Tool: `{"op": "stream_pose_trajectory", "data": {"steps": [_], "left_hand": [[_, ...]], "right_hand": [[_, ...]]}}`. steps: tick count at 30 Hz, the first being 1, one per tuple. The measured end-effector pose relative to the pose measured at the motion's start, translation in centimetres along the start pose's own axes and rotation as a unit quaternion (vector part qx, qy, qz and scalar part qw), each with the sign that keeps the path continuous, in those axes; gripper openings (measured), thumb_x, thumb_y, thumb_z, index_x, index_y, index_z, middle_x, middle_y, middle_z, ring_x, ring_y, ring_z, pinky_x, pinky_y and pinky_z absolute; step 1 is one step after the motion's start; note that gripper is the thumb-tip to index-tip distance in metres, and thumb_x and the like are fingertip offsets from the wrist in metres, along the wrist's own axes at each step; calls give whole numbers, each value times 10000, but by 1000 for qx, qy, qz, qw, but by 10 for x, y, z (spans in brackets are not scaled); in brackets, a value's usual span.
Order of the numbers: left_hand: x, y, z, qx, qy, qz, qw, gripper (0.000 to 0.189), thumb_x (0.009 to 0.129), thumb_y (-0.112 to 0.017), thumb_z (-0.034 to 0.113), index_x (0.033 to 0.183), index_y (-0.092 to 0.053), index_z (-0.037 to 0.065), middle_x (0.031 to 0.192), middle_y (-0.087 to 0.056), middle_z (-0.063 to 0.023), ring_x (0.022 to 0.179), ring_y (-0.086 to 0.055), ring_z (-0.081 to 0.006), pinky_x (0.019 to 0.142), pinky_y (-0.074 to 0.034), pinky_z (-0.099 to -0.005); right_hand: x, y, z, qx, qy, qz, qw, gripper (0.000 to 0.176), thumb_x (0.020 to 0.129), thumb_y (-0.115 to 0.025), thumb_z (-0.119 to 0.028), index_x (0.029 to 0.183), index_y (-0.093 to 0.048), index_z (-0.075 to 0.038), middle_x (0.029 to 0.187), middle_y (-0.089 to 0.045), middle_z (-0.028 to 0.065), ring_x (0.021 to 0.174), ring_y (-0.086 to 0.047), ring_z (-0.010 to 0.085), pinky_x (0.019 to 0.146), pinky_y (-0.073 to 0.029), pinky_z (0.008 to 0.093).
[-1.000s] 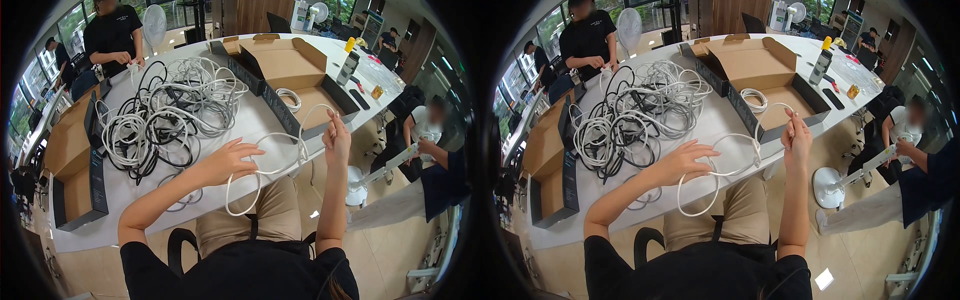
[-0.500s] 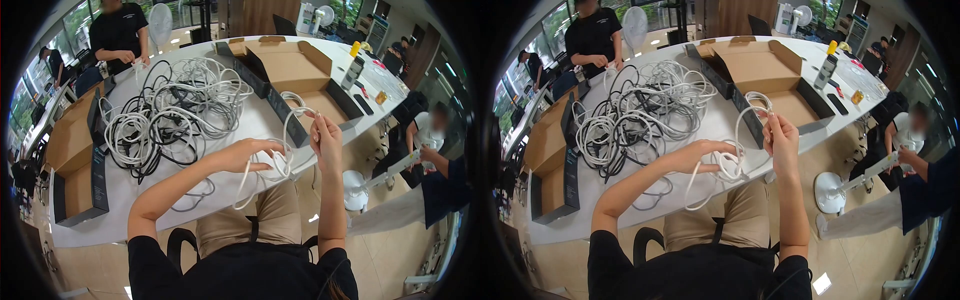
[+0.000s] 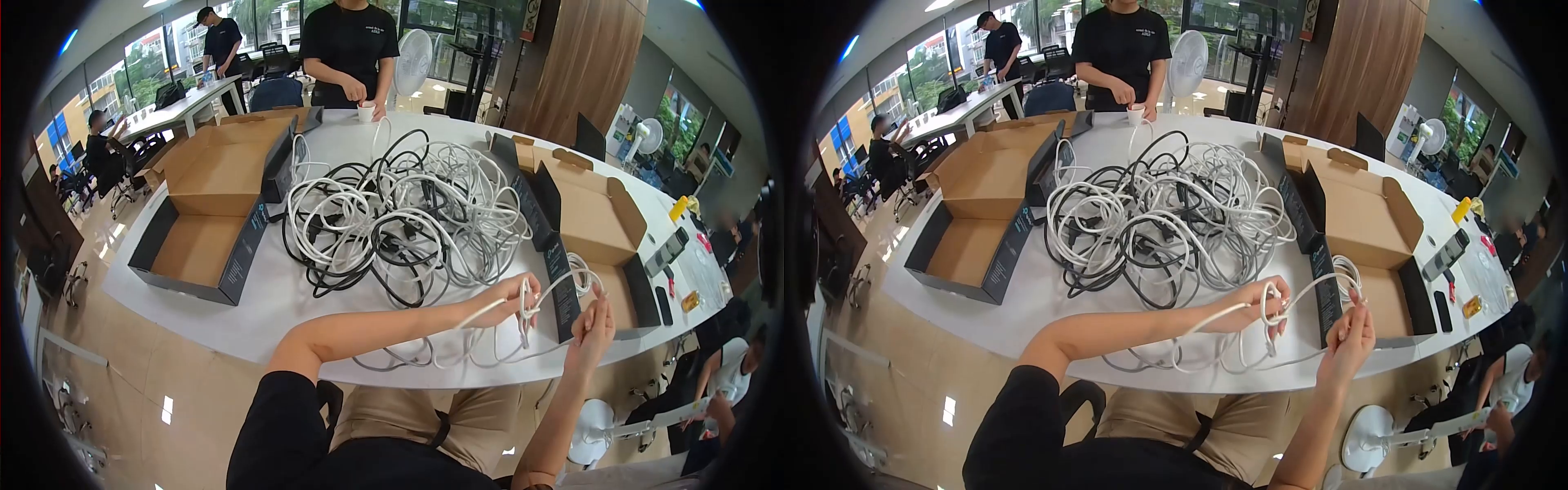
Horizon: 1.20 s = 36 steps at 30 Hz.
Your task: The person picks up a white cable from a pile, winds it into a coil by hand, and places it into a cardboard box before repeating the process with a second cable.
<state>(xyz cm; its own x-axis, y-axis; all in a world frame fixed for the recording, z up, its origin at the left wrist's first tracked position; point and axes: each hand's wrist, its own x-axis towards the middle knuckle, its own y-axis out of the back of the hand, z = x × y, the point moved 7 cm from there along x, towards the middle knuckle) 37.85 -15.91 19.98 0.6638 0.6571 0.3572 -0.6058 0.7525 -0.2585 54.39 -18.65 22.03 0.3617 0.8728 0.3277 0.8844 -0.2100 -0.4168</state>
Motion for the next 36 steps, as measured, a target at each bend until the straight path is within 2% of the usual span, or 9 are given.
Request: {"op": "stream_pose_trajectory", "data": {"steps": [4,8,12,16,21,26,31,33,36], "left_hand": [[3,19,11,120,56,-39,990,125,947,-363,172,976,-407,59,794,-552,-32,546,-480,-69,465,-382,-188],[-3,7,23,29,82,-127,988,181,954,-358,251,867,-317,98,811,-631,-128,368,-361,-45,343,-275,-169],[-14,-11,24,58,138,-222,963,212,922,-443,187,845,-267,97,818,-623,-124,427,-414,-44,357,-280,-163],[-14,-10,35,72,75,-222,969,295,827,-587,76,881,-297,82,715,-520,-21,568,-452,-32,443,-310,-173],[-6,6,46,284,-22,-69,956,494,606,-818,231,767,-377,77,603,-371,31,507,-307,-47,447,-249,-225],[-4,33,56,394,-44,101,913,475,632,-791,288,757,-384,79,519,-324,11,463,-314,-82,426,-263,-250],[-5,61,78,459,-77,159,871,404,652,-756,246,779,-414,73,478,-369,-28,440,-375,-148,442,-309,-279],[-8,71,92,524,-98,192,824,335,676,-727,239,768,-452,70,470,-396,-38,438,-402,-199,452,-326,-309],[-10,71,106,516,-91,180,833,311,679,-720,250,745,-471,76,475,-409,-37,437,-423,-210,456,-336,-323]], "right_hand": [[3,9,-24,21,38,17,999,305,942,-423,-204,1055,-536,57,542,-294,-60,386,-199,-3,325,-144,170],[3,23,-34,50,62,48,996,302,944,-418,-197,1057,-527,61,536,-296,-52,377,-181,1,320,-133,176],[-9,9,-28,49,78,69,993,314,943,-423,-206,1069,-520,65,533,-296,-55,377,-170,-4,325,-121,180],[-16,24,-29,52,97,118,987,332,937,-437,-221,1087,-515,64,539,-276,-58,367,-164,0,323,-125,182],[-24,16,-34,83,77,95,989,328,933,-445,-213,1076,-510,75,537,-266,-61,374,-151,-6,328,-107,177],[-36,10,-42,25,85,66,994,286,929,-451,-172,1042,-522,81,524,-285,-52,366,-162,-12,328,-111,161],[-58,3,-68,-204,81,-82,972,259,925,-445,-154,934,-556,80,459,-326,-45,339,-236,3,321,-139,172],[-62,17,-77,-248,76,-88,962,246,928,-438,-152,931,-558,62,448,-334,-44,330,-234,0,308,-138,174],[-60,33,-79,-274,61,-59,958,253,933,-428,-160,915,-561,55,441,-350,-40,324,-236,0,304,-140,172]]}}
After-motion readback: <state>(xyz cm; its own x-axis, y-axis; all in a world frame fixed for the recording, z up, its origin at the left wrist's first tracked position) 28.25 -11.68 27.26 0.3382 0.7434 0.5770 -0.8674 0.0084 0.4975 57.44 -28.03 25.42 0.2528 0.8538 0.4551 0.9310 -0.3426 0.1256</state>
